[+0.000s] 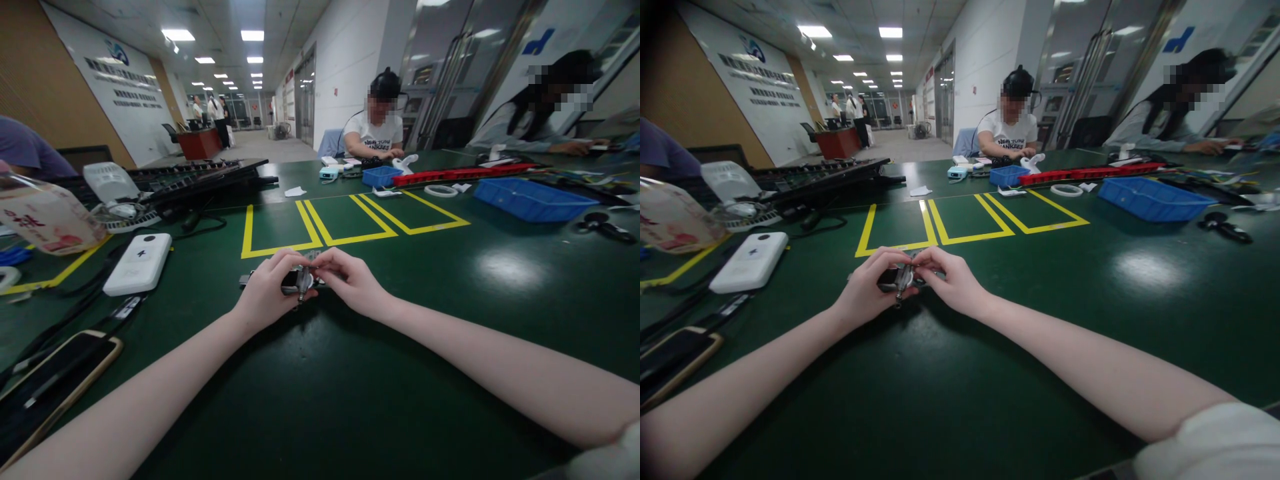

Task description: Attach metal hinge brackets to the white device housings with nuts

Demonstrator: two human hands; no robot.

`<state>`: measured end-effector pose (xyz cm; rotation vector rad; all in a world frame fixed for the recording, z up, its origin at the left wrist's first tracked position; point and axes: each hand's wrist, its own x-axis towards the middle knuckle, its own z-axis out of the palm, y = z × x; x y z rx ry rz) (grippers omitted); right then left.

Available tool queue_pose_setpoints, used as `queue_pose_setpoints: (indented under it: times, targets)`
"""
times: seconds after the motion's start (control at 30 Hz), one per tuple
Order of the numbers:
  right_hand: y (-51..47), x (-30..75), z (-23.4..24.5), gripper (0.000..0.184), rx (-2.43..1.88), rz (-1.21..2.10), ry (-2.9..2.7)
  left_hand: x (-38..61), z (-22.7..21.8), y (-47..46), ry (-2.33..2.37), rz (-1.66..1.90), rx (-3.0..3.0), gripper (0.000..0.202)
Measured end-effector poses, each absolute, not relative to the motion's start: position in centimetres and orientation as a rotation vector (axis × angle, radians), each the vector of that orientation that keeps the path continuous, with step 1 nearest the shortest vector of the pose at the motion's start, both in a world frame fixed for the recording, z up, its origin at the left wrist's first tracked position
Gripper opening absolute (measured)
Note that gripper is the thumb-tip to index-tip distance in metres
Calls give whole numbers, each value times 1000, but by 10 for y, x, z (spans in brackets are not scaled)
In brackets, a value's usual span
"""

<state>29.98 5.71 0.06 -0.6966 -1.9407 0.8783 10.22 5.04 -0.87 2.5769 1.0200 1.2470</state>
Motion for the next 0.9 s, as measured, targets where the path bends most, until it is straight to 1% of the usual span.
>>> queue_pose_setpoints:
  times: [0.13, 0.37, 0.5, 0.6, 0.63, 0.77, 0.9]
  targets:
    - [59, 300, 0, 9, -733, 931, -1890, 102, -8, 49, 1185, 1153, 2572, 39]
    - [66, 300, -1, 8, -743, 1144, -1832, 102, -7, 45, 1476, 967, 2566, 41]
    - [61, 303, 4, 20, -785, 1007, -1964, 101, -7, 45, 1516, 911, 2572, 38]
    - [56, 303, 6, 43, -790, 893, -2081, 101, -5, 45, 1518, 867, 2590, 30]
    - [55, 303, 6, 47, -800, 870, -2099, 101, -5, 44, 1517, 847, 2600, 29]
    - [55, 301, 4, 41, -825, 828, -2116, 101, -3, 43, 1505, 806, 2623, 28]
    - [54, 300, 3, 40, -808, 761, -2146, 102, -2, 44, 1490, 797, 2591, 27]
